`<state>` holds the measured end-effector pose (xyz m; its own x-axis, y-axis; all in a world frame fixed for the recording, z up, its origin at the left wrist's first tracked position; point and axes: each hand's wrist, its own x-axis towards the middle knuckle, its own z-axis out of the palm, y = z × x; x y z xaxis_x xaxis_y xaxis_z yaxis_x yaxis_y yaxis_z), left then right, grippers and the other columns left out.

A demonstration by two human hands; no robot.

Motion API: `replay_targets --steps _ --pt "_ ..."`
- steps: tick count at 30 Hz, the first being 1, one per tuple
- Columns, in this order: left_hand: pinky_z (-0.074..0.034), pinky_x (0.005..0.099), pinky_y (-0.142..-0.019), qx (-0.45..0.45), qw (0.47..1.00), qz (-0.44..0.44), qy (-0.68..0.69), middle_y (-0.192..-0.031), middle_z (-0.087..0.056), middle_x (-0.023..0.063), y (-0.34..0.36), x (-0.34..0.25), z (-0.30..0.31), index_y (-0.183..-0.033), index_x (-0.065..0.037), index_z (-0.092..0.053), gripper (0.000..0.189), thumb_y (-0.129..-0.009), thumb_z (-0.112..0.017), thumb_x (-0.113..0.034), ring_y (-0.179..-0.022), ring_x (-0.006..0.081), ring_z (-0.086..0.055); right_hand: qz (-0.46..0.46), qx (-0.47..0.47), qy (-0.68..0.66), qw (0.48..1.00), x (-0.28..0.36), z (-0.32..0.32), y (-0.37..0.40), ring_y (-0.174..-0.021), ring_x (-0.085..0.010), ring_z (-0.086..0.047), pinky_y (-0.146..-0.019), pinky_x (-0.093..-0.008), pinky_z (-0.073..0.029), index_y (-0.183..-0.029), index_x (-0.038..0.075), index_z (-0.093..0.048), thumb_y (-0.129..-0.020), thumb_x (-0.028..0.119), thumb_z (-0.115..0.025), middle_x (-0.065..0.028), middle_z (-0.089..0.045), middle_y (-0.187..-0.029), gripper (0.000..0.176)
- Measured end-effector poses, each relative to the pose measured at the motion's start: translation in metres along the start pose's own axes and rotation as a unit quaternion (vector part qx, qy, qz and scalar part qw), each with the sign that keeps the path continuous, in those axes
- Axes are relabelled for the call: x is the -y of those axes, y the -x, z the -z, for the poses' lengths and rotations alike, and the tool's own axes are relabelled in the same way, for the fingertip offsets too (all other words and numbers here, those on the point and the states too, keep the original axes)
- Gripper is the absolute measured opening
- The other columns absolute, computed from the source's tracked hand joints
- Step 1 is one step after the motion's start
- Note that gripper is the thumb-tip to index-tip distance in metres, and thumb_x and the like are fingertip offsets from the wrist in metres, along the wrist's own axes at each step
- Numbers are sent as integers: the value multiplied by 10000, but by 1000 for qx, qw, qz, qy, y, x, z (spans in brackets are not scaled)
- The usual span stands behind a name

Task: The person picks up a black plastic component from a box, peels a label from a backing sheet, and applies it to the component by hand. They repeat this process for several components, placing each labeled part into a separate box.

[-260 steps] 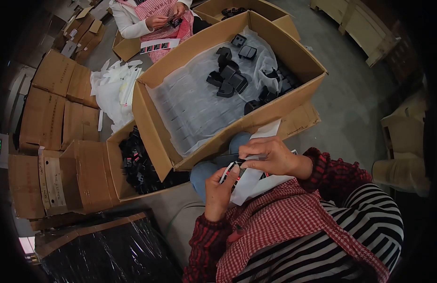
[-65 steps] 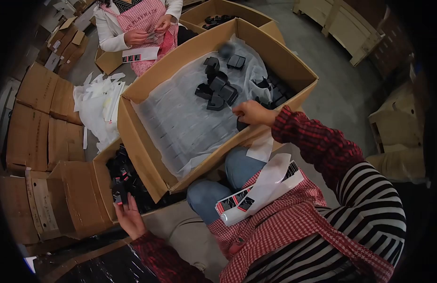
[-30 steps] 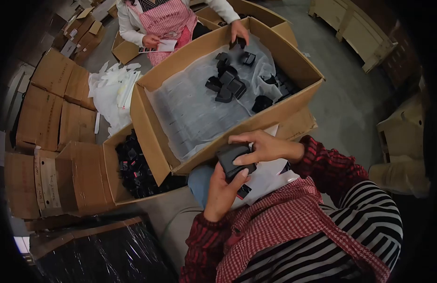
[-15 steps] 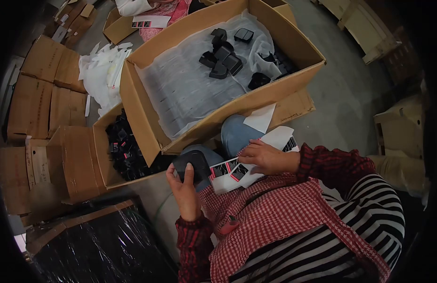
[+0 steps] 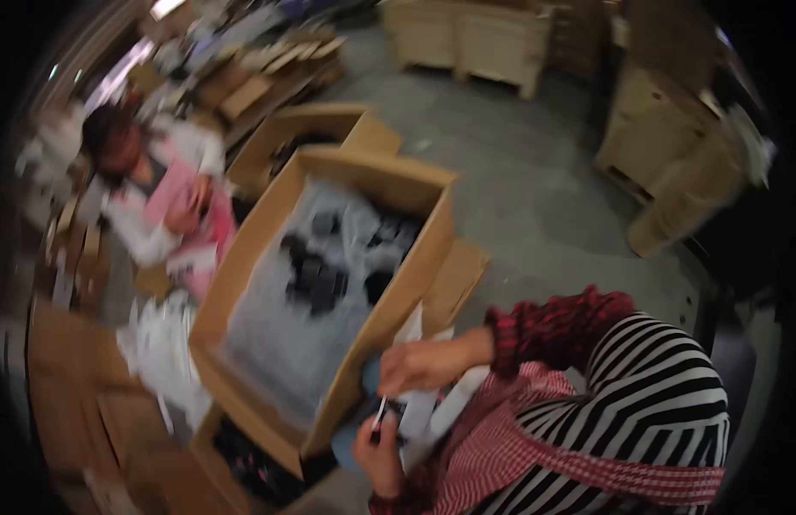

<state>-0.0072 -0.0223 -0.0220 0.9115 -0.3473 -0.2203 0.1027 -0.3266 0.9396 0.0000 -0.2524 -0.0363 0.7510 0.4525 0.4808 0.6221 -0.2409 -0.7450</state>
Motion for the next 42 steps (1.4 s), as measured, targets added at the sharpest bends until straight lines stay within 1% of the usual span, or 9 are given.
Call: replay_targets --steps 5,12,15,19,24,29,31,40,42 --pt "-405 230 -636 215 967 -132 49 -747 -559 -12 -101 -68 -111 -930 7 -662 201 -870 -676 -184 -706 82 -503 3 -205 158 966 36 17 -2 -1037 -311 -506 -928 -464 -385 -1033 25 -562 -794 179 -659 -114 -518 -1035 301" --pt "-410 232 -648 243 961 -94 88 -761 -562 -11 -103 -76 -121 -937 7 -655 203 -883 -661 -189 -711 79 -502 -140 -184 188 955 36 -16 18 -1230 -291 -440 -1055 -526 -284 -1243 26 -468 -778 252 -687 -130 -493 -1202 561" --pt "-413 233 -653 238 962 -69 116 -766 -564 -11 -100 -77 -124 -940 6 -652 205 -888 -654 -191 -713 77 -502 -163 -196 33 966 29 -12 19 -1279 -292 -395 -1064 -555 -251 -1301 27 -427 -777 261 -690 -145 -479 -1256 632" --pt "-415 234 -660 227 961 -38 153 -774 -566 -10 -95 -80 -124 -944 6 -649 206 -896 -645 -194 -715 75 -501 -137 -194 155 959 25 3 29 -1276 -330 -385 -1024 -615 -216 -1315 1 -429 -724 335 -732 -159 -466 -1296 743" --pt "-419 235 -669 205 958 2 201 -783 -568 -10 -89 -79 -123 -949 6 -644 209 -905 -634 -198 -718 73 -501 -185 -115 94 971 26 19 42 -1003 -340 -583 -809 -464 -459 -1257 61 -491 -752 237 -707 -150 -598 -1120 577" --pt "-423 236 -677 72 961 47 262 -793 -570 -9 -59 -65 -77 -954 6 -639 212 -914 -623 -201 -721 71 -500 -150 -81 84 982 20 48 57 -986 -348 -595 -804 -417 -493 -1208 6 -546 -802 226 -682 -166 -605 -1109 482" --pt "-407 224 -656 -16 962 50 266 -771 -566 -18 -29 -63 -42 -895 8 -635 189 -912 -628 -181 -717 59 -495 -100 -171 142 970 31 63 54 -991 -344 -613 -842 -398 -500 -1179 8 -573 -781 226 -724 -146 -607 -1150 478" --pt "-469 260 -781 4 951 33 308 -956 -643 47 -28 -59 -54 -1026 17 -630 210 -964 -549 -167 -851 101 -589 -108 -248 149 951 48 28 7 -872 -260 -647 -744 -330 -534 -1148 11 -598 -701 105 -803 -117 -637 -1012 501" --pt "-467 260 -785 7 947 35 318 -968 -642 48 -29 -57 -52 -1041 16 -628 213 -965 -549 -166 -859 101 -589 -141 -293 5 946 44 19 4 -868 -245 -648 -757 -335 -529 -1117 15 -607 -715 122 -779 -97 -643 -994 450"
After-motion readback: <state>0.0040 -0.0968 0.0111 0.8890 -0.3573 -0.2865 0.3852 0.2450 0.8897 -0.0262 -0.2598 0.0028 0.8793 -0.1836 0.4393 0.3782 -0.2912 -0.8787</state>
